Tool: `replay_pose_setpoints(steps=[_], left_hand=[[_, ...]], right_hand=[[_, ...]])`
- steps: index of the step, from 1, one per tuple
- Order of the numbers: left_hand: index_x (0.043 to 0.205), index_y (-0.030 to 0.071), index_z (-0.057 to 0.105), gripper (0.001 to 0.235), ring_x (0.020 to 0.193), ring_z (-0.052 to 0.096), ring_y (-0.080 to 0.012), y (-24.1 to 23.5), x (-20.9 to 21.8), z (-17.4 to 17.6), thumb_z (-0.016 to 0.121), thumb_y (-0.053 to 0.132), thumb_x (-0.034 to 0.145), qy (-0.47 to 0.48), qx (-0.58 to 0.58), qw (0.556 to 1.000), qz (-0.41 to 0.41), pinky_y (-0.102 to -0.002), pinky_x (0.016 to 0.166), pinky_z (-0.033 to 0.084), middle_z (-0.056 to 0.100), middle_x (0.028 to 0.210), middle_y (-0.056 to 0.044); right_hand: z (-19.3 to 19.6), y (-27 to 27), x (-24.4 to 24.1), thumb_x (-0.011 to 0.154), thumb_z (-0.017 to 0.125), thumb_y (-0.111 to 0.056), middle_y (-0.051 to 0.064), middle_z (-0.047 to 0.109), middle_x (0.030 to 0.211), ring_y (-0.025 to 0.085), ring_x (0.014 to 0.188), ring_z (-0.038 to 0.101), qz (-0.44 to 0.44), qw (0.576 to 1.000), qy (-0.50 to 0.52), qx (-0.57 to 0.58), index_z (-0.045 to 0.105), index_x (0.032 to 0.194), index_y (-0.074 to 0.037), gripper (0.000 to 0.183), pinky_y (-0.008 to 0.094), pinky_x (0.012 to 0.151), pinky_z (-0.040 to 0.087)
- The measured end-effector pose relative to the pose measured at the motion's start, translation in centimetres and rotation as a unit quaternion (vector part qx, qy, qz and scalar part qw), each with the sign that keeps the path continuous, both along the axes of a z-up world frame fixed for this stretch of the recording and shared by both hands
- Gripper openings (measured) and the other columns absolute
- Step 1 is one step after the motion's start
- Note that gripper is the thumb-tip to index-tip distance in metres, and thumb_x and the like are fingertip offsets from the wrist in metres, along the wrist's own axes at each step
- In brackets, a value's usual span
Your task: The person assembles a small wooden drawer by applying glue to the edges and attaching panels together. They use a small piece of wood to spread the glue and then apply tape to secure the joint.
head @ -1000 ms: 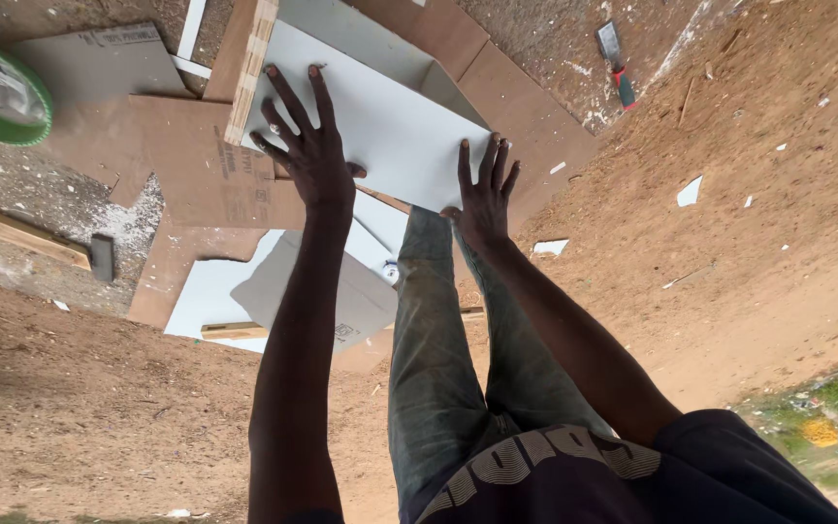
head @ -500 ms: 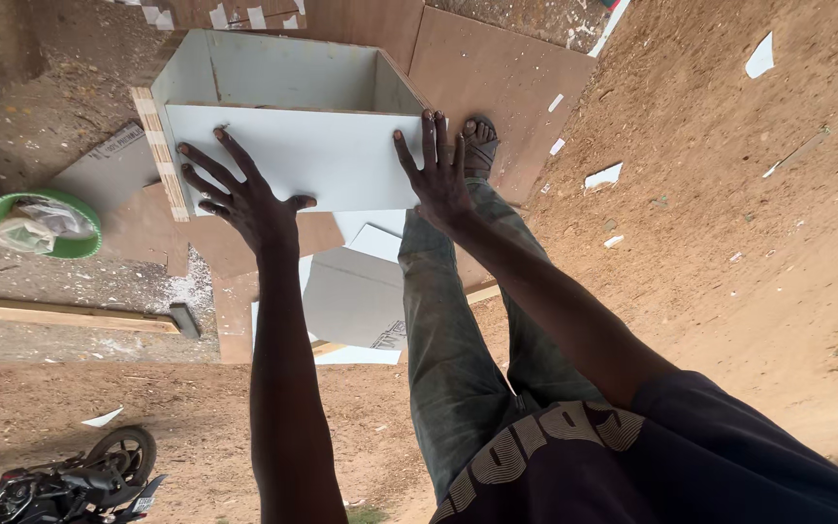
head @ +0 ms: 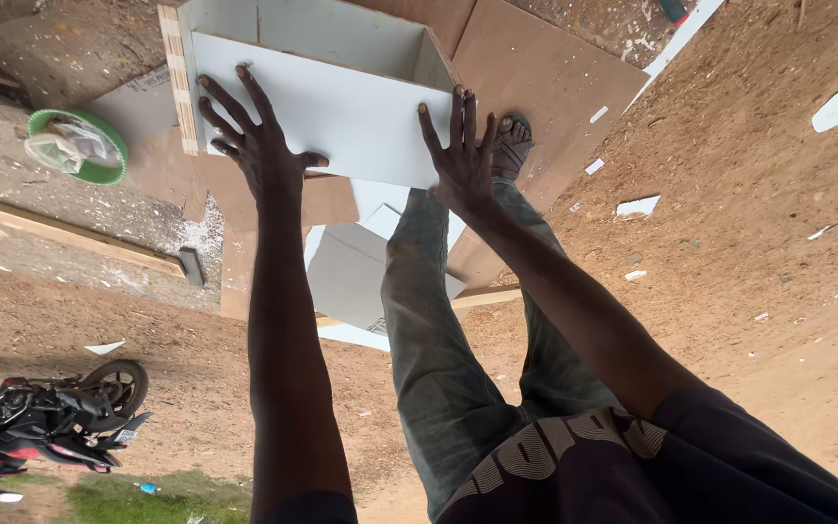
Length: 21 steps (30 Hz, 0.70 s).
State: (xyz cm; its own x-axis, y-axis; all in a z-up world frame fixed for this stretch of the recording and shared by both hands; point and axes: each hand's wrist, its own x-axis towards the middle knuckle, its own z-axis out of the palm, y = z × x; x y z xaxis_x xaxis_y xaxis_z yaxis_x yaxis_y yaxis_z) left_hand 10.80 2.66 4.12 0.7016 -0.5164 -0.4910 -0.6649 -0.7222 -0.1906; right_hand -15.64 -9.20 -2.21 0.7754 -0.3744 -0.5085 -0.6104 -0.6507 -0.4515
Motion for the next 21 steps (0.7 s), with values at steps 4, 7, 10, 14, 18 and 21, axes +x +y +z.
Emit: replay_pose_setpoints(steps=[4,7,10,14,18,21], left_hand=[[0.168,0.015,-0.005,0.169,0.151,0.004,-0.0599,0.6,0.8,-1.9,0.106,0.059,0.048,-0.040,-0.029,0.998,-0.042,-0.081,0.103,0.039,-0.011,0.166,-0.031],[0.166,0.013,-0.006,0.171,0.149,0.004,-0.0610,1.1,0.4,-2.0,0.105,0.065,0.047,-0.045,-0.022,0.997,-0.063,-0.082,0.100,0.040,-0.012,0.163,-0.033],[0.166,0.011,-0.006,0.171,0.148,0.006,-0.0627,-0.1,0.6,-1.8,0.103,0.065,0.046,-0.050,-0.011,0.996,-0.072,-0.081,0.098,0.041,-0.011,0.162,-0.035],[0.165,0.009,-0.003,0.170,0.149,0.017,-0.0624,-0.8,0.1,0.4,0.099,0.073,0.044,-0.031,0.016,0.997,-0.064,-0.076,0.101,0.047,-0.005,0.164,-0.034],[0.171,0.020,0.004,0.153,0.143,0.031,-0.0631,-1.5,2.2,2.6,0.097,0.065,0.058,0.036,0.126,0.977,-0.171,-0.057,0.088,0.057,0.000,0.170,-0.027],[0.176,0.026,0.007,0.154,0.138,0.048,-0.0402,-0.9,5.4,2.5,0.097,0.061,0.056,0.012,0.134,0.915,-0.382,-0.053,0.094,0.056,0.001,0.174,-0.023]], right_hand=[[-0.4,-1.1,0.1,0.046,0.097,-0.068,0.038,0.004,0.163,0.057,0.153,0.011,-0.005,0.999,-0.040,-0.004,0.008,0.168,-0.018,0.159,0.085,0.111,0.021],[-0.3,-0.6,-0.3,0.050,0.096,-0.073,0.040,0.003,0.163,0.057,0.152,0.011,-0.014,0.998,-0.059,-0.021,0.007,0.168,-0.018,0.158,0.086,0.109,0.022],[-1.1,-0.8,0.0,0.053,0.095,-0.073,0.040,0.005,0.163,0.058,0.152,0.013,-0.022,0.996,-0.079,-0.047,0.008,0.170,-0.019,0.155,0.083,0.106,0.028],[-1.2,-0.3,-0.5,0.054,0.096,-0.069,0.043,0.010,0.162,0.060,0.151,0.019,0.008,0.997,-0.058,-0.042,0.010,0.171,-0.016,0.155,0.078,0.104,0.036],[-0.4,-0.5,0.0,0.049,0.095,-0.071,0.044,0.012,0.159,0.061,0.147,0.021,-0.011,0.996,-0.075,-0.054,0.011,0.168,-0.016,0.155,0.077,0.101,0.037],[-0.4,-0.6,-0.2,0.051,0.095,-0.068,0.043,0.013,0.160,0.062,0.148,0.023,0.006,0.997,-0.055,-0.059,0.012,0.169,-0.015,0.154,0.075,0.104,0.038]])
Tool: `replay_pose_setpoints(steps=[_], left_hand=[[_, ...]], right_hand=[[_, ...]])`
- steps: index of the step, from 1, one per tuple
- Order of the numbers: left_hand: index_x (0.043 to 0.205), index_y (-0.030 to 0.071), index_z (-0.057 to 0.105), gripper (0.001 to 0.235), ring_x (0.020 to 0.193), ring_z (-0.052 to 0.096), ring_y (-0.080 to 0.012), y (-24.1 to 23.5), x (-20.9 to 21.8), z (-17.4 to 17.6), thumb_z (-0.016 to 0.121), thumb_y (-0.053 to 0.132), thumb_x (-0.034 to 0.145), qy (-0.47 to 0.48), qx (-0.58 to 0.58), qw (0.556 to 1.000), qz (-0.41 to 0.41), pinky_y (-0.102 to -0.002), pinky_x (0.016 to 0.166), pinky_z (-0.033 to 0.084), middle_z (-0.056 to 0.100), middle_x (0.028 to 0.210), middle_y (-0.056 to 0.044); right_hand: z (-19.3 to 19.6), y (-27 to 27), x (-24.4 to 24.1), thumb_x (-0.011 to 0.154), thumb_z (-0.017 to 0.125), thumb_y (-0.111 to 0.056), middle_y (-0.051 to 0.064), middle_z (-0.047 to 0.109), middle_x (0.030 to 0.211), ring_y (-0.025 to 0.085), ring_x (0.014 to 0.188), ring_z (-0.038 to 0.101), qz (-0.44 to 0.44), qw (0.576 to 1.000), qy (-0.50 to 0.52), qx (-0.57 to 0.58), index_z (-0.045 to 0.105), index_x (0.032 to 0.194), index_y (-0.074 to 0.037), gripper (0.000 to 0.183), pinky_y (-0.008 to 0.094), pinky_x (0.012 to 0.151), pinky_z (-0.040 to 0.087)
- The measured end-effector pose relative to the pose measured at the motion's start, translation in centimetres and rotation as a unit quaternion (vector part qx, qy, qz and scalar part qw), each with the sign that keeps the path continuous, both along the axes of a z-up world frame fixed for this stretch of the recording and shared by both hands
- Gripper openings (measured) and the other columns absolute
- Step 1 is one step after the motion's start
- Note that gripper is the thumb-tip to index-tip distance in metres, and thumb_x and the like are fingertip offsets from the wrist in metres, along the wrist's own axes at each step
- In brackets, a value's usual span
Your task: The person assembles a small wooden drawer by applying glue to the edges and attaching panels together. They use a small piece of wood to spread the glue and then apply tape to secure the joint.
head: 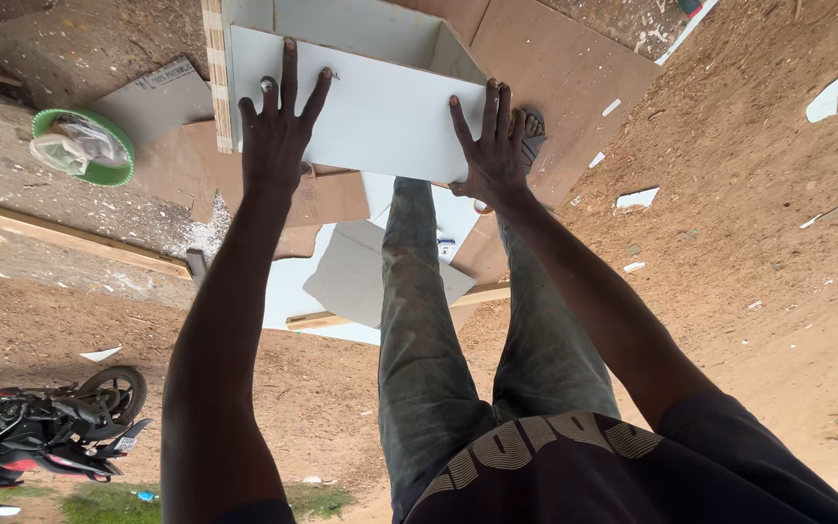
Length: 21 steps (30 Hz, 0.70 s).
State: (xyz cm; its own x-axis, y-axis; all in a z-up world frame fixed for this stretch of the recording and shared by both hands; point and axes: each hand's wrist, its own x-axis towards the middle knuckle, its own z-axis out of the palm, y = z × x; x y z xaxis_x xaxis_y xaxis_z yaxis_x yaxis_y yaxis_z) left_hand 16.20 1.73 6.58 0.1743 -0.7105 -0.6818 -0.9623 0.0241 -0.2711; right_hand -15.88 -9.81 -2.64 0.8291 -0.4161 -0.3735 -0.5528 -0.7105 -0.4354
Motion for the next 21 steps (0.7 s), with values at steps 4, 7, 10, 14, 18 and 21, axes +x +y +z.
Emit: replay_pose_setpoints(steps=[4,7,10,14,18,21], left_hand=[[0.177,0.036,0.011,0.147,0.123,0.054,-0.0320,-0.2,1.9,-0.8,0.095,0.053,0.057,-0.024,-0.017,0.997,-0.075,-0.046,0.090,0.055,0.003,0.173,-0.025],[0.177,0.038,0.014,0.141,0.118,0.055,-0.0315,0.0,2.2,-0.9,0.093,0.049,0.060,-0.038,-0.036,0.993,-0.108,-0.041,0.083,0.054,0.005,0.171,-0.026],[0.177,0.036,0.014,0.142,0.118,0.055,-0.0325,-0.4,2.4,-1.0,0.093,0.052,0.060,-0.024,-0.025,0.994,-0.106,-0.039,0.079,0.054,0.007,0.170,-0.028],[0.177,0.034,0.010,0.146,0.119,0.054,-0.0303,-0.2,2.3,-1.3,0.093,0.054,0.059,-0.037,-0.024,0.991,-0.126,-0.039,0.084,0.054,0.008,0.169,-0.030],[0.178,0.035,0.007,0.135,0.117,0.053,-0.0277,0.3,2.4,-2.2,0.090,0.046,0.072,-0.099,-0.054,0.979,-0.169,-0.037,0.082,0.053,0.007,0.170,-0.030],[0.177,0.034,0.005,0.137,0.124,0.054,-0.0317,0.7,2.5,-2.9,0.088,0.050,0.070,-0.025,0.016,0.993,-0.111,-0.039,0.083,0.055,0.008,0.168,-0.029]], right_hand=[[0.3,-0.1,0.1,0.051,0.096,-0.062,0.043,0.012,0.161,0.061,0.149,0.023,0.004,1.000,0.014,0.004,0.013,0.169,-0.016,0.152,0.073,0.106,0.039],[0.3,-0.1,-0.1,0.053,0.096,-0.060,0.043,0.011,0.162,0.060,0.150,0.022,0.003,1.000,0.009,0.004,0.012,0.170,-0.016,0.150,0.072,0.107,0.039],[0.2,-0.1,0.0,0.054,0.096,-0.060,0.043,0.011,0.162,0.061,0.150,0.022,0.006,1.000,0.012,0.001,0.012,0.170,-0.015,0.151,0.072,0.107,0.038],[-0.1,-0.1,-0.1,0.061,0.097,-0.062,0.044,0.010,0.162,0.062,0.149,0.021,0.001,1.000,-0.016,-0.011,0.009,0.171,-0.015,0.149,0.073,0.105,0.037],[-0.6,-0.3,-0.2,0.053,0.096,-0.063,0.044,0.008,0.159,0.063,0.148,0.020,0.021,0.999,0.028,0.014,0.008,0.169,-0.015,0.153,0.075,0.106,0.036],[-0.5,-0.2,-0.2,0.053,0.096,-0.063,0.044,0.007,0.159,0.064,0.147,0.019,0.023,0.999,0.028,0.021,0.006,0.168,-0.015,0.154,0.074,0.107,0.035]])
